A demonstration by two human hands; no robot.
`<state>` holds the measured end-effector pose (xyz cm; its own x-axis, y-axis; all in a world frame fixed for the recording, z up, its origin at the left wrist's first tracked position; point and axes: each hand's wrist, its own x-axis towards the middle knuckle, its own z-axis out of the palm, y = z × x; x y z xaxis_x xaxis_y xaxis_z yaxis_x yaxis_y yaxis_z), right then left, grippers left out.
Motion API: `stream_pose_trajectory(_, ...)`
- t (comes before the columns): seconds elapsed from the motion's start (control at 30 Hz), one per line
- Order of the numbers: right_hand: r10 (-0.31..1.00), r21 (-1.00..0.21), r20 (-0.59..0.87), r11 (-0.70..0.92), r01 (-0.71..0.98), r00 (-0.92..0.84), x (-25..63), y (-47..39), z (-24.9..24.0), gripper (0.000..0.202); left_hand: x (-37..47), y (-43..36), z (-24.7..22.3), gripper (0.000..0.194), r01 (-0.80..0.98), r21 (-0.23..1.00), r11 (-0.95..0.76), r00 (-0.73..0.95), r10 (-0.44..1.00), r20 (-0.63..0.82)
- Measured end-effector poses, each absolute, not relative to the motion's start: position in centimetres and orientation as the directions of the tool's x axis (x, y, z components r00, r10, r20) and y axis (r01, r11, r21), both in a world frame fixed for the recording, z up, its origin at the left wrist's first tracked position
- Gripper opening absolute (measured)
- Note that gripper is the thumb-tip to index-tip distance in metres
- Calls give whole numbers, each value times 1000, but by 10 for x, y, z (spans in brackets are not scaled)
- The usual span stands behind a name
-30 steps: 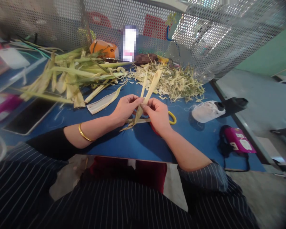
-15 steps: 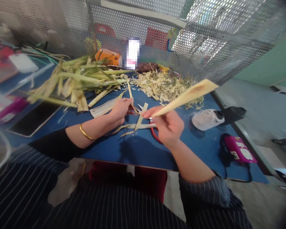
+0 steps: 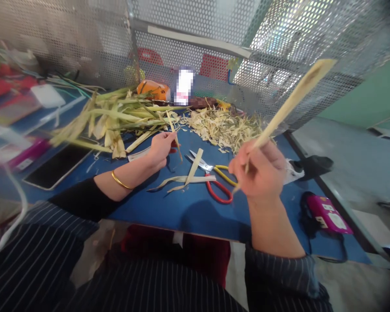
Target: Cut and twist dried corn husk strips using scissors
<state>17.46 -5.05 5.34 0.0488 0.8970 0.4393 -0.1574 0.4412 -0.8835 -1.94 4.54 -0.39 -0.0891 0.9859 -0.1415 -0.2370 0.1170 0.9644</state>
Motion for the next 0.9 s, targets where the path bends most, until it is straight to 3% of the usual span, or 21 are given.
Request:
stream_pose_trajectory(0.17,966,-978,206,209,3,155,164,-34,25,14,-13,22,3,19,-205,972,110,128,988,-85)
stream_pose_trajectory(0.23,990,-995,98,95,26,102,156,-31,15,17,-8,11,3,18,-195,967,167,239,964,-118)
stream_pose_trajectory(0.37,996,-997,-58,-55,51,-61,144,-33,5,27,-4,0,2,13,-144,977,160,267,957,-117)
stream_pose_trajectory(0.5,994,-997,-77,-77,11,-72,140,-35,7,27,-6,-1,6,8,-133,981,144,289,952,-101)
stream_pose_trajectory(0.67,999,-1000,-26,-26,4,-32,145,-35,12,27,-9,1,12,12,-247,950,191,429,901,-70)
stream_pose_trajectory(0.9,988,-994,-21,-4,110,-152,140,-40,7,26,-6,3,6,21,-178,973,150,306,948,-90)
